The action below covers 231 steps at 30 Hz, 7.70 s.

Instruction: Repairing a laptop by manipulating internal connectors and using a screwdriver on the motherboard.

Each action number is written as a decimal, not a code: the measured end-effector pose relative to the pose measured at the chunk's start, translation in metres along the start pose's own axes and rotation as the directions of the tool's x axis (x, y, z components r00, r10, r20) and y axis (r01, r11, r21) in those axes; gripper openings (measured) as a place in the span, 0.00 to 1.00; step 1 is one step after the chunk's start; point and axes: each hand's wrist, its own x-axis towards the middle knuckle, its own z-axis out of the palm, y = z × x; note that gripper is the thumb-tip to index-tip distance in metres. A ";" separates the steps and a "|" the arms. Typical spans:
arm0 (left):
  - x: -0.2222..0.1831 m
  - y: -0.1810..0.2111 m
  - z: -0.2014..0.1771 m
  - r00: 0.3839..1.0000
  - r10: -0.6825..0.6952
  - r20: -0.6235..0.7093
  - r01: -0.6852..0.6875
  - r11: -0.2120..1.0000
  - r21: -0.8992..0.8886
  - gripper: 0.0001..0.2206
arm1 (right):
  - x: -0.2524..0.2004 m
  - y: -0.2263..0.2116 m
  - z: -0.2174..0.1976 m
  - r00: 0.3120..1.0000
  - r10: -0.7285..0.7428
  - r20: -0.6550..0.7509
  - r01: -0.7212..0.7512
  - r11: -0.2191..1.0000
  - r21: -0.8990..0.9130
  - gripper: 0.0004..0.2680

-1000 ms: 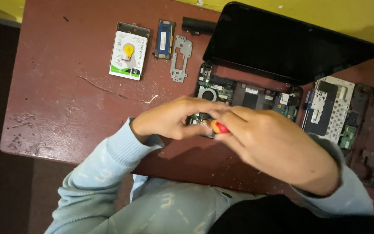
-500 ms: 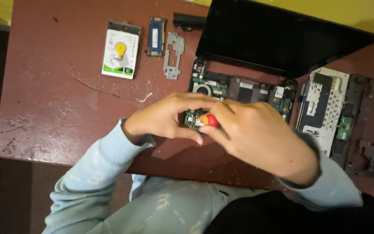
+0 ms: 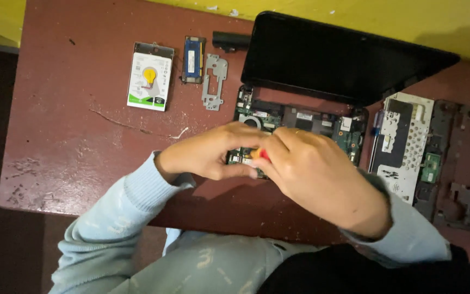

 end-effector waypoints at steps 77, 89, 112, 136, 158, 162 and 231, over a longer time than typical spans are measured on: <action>-0.074 -0.025 0.044 0.988 -0.079 -0.132 0.145 0.759 0.635 0.08 | -0.163 0.111 0.094 0.568 0.823 0.014 -0.773 0.528 0.352 0.14; -0.059 -0.030 0.043 0.844 -0.145 -0.517 0.450 0.716 0.533 0.09 | -0.147 0.098 0.103 0.725 0.671 -0.153 -0.688 0.700 -0.190 0.10; -0.061 -0.028 0.034 0.876 -0.178 -0.448 0.413 0.757 0.506 0.10 | 0.028 0.058 0.090 0.771 -0.480 0.418 0.452 0.875 0.171 0.05; -0.067 -0.034 0.075 0.916 0.041 -0.399 0.257 0.704 0.662 0.08 | -0.015 0.042 0.132 0.986 0.074 0.151 -0.140 0.860 0.491 0.05; -0.075 -0.041 0.081 0.934 0.136 -0.331 0.199 0.572 0.796 0.15 | -0.004 0.046 0.119 0.967 -0.027 0.253 -0.095 0.884 0.457 0.04; -0.075 -0.042 0.080 0.931 0.154 -0.332 0.182 0.591 0.786 0.15 | 0.000 0.044 0.116 0.951 0.004 0.309 -0.153 0.876 0.457 0.04; -0.077 -0.026 0.086 0.880 0.193 -0.435 0.280 0.530 0.800 0.11 | 0.029 0.060 0.129 0.937 -0.219 0.273 0.059 0.867 0.494 0.04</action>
